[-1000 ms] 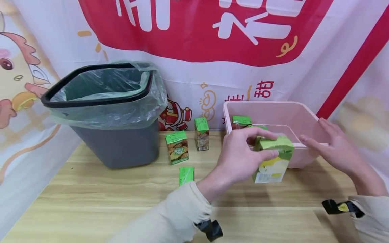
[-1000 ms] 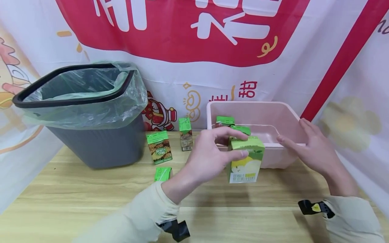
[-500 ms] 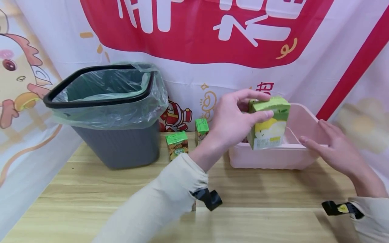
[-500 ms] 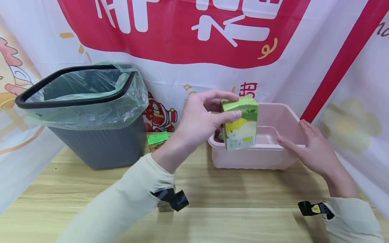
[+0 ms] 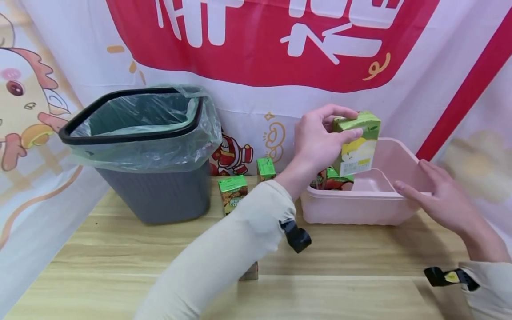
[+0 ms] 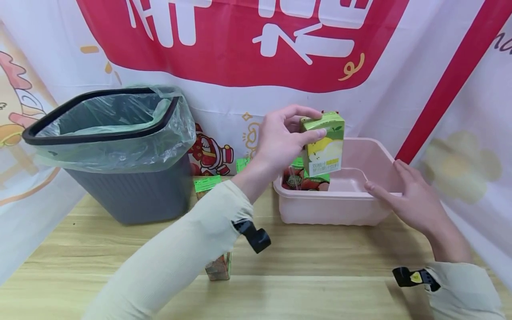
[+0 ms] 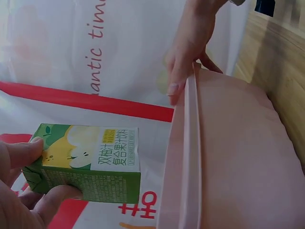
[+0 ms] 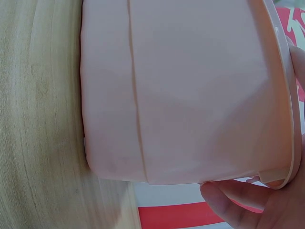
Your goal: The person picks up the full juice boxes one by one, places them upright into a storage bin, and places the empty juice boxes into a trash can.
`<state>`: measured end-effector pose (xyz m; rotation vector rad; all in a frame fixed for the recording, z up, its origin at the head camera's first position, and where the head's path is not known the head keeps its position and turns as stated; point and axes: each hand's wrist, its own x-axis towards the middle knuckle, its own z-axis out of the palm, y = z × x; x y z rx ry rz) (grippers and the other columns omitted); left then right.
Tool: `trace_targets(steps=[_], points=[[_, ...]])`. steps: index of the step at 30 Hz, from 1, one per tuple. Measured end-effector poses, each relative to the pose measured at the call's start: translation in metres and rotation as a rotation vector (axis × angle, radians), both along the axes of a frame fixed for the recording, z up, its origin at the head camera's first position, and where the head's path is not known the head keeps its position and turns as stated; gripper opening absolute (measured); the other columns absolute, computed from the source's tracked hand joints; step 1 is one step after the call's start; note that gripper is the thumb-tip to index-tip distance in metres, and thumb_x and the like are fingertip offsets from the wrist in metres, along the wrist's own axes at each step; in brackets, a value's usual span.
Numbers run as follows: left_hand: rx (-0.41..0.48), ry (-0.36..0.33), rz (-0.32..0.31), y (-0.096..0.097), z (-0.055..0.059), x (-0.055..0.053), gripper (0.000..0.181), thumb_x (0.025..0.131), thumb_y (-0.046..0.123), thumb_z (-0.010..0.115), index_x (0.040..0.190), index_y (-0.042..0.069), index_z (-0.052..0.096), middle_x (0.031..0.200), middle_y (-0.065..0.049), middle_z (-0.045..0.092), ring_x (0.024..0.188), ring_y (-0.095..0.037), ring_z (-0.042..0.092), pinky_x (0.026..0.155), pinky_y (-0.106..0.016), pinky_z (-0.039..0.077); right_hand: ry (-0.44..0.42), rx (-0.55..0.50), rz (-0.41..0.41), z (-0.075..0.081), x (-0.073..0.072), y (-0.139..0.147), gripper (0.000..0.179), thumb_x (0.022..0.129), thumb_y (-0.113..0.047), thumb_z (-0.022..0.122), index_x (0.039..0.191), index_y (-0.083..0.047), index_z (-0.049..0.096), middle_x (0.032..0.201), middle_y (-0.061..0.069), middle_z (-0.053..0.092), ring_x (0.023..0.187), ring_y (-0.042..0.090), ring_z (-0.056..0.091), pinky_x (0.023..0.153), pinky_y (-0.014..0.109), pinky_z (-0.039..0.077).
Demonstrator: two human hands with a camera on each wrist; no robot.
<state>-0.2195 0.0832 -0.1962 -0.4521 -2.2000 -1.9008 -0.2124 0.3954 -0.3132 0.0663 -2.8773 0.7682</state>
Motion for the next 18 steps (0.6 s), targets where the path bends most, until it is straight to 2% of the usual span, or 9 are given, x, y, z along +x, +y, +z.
trace_targets(steps=[9,13,18], points=[[0.014,-0.022,0.095,0.025,-0.019,-0.029,0.024,0.088,0.02,0.087,0.11,0.027,0.081,0.087,0.008,0.072,0.076,-0.007,0.064,0.065,-0.02,0.053,-0.018,0.007,-0.01,-0.001,0.0,-0.003,0.104,0.1,-0.062,0.059,0.17,-0.005,0.007,0.173,0.036,0.008,0.151,0.065,0.019,0.102,0.087,0.028],[0.039,0.009,0.101,0.033,-0.034,-0.046,0.024,0.089,0.018,0.087,0.111,0.025,0.081,0.091,0.007,0.074,0.079,-0.007,0.064,0.068,-0.019,0.051,-0.012,0.002,-0.009,-0.002,0.0,-0.002,0.104,0.1,-0.061,0.059,0.17,-0.005,0.007,0.173,0.036,0.007,0.152,0.065,0.018,0.104,0.088,0.027],[-0.004,0.052,0.108,0.037,-0.053,-0.061,0.024,0.091,0.021,0.085,0.113,0.028,0.079,0.094,0.008,0.071,0.082,-0.005,0.062,0.07,-0.017,0.048,0.009,-0.01,-0.007,-0.003,0.001,0.0,0.102,0.1,-0.06,0.059,0.17,-0.005,0.008,0.174,0.034,0.007,0.154,0.063,0.015,0.107,0.088,0.024]])
